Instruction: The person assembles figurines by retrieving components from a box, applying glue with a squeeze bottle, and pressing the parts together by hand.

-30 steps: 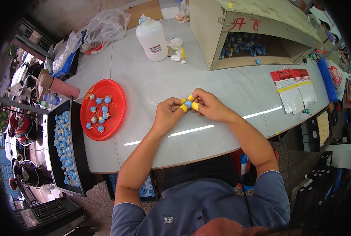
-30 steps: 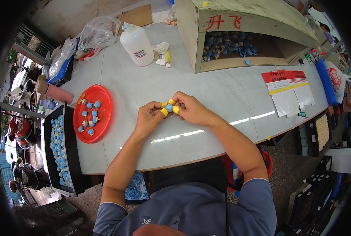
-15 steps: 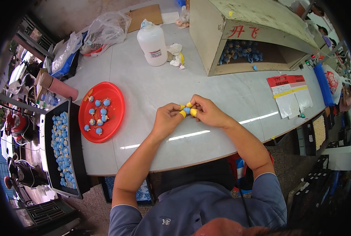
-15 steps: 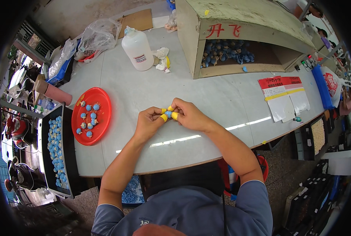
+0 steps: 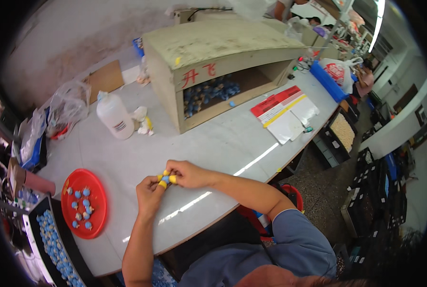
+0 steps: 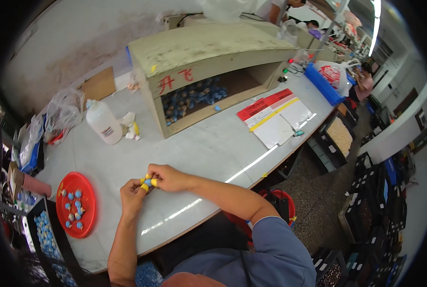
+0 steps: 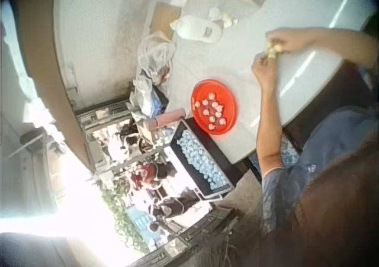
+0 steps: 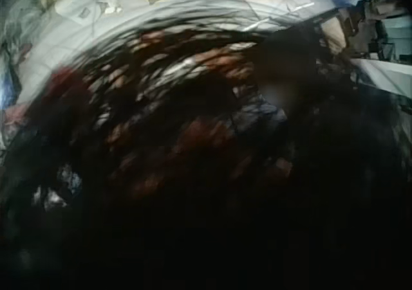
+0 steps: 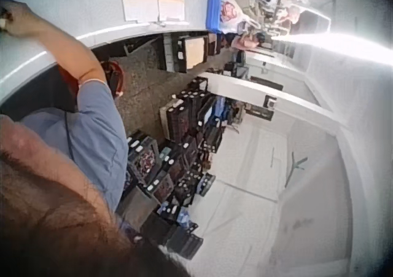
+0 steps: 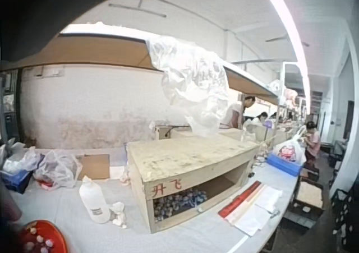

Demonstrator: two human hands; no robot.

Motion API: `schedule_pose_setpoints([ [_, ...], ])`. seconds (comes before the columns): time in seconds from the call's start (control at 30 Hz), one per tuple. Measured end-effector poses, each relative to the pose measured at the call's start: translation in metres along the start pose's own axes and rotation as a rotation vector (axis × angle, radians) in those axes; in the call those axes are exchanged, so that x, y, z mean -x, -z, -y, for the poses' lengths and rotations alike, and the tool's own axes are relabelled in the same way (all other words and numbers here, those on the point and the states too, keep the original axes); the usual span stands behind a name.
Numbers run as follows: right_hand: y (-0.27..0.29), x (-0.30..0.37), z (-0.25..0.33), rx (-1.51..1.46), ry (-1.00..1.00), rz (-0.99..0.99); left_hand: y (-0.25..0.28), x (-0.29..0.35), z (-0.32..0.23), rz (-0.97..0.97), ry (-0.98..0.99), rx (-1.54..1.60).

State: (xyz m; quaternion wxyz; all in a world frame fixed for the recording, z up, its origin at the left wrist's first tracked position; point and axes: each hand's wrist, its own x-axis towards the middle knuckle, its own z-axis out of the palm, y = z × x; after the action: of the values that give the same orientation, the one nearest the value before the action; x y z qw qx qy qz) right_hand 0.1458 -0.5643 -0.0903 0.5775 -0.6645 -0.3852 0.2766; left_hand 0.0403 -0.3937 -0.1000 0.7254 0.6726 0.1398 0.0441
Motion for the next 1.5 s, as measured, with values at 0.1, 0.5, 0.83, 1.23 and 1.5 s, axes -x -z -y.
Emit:
schedule_pose_setpoints([
  [0.1, -0.001, 0.003, 0.000, -0.023, -0.004, -0.015, -0.008, 0.004, -0.008, -0.012, -0.005, 0.089],
  [0.5, -0.006, -0.004, 0.000, -0.122, -0.104, 0.034, -0.009, 0.007, -0.019, -0.079, 0.040, 0.055],
  [0.83, 0.005, 0.001, -0.001, -0.198, -0.173, 0.002, -0.007, -0.008, 0.000, 0.059, 0.029, 0.134],
  [1.23, -0.002, 0.001, -0.006, -0.119, -0.137, -0.016, -0.007, -0.004, -0.001, 0.076, 0.010, 0.109],
  [1.5, -0.002, 0.001, 0.005, -0.131, -0.205, -0.089, -0.008, -0.005, -0.011, 0.073, 0.096, 0.105],
])
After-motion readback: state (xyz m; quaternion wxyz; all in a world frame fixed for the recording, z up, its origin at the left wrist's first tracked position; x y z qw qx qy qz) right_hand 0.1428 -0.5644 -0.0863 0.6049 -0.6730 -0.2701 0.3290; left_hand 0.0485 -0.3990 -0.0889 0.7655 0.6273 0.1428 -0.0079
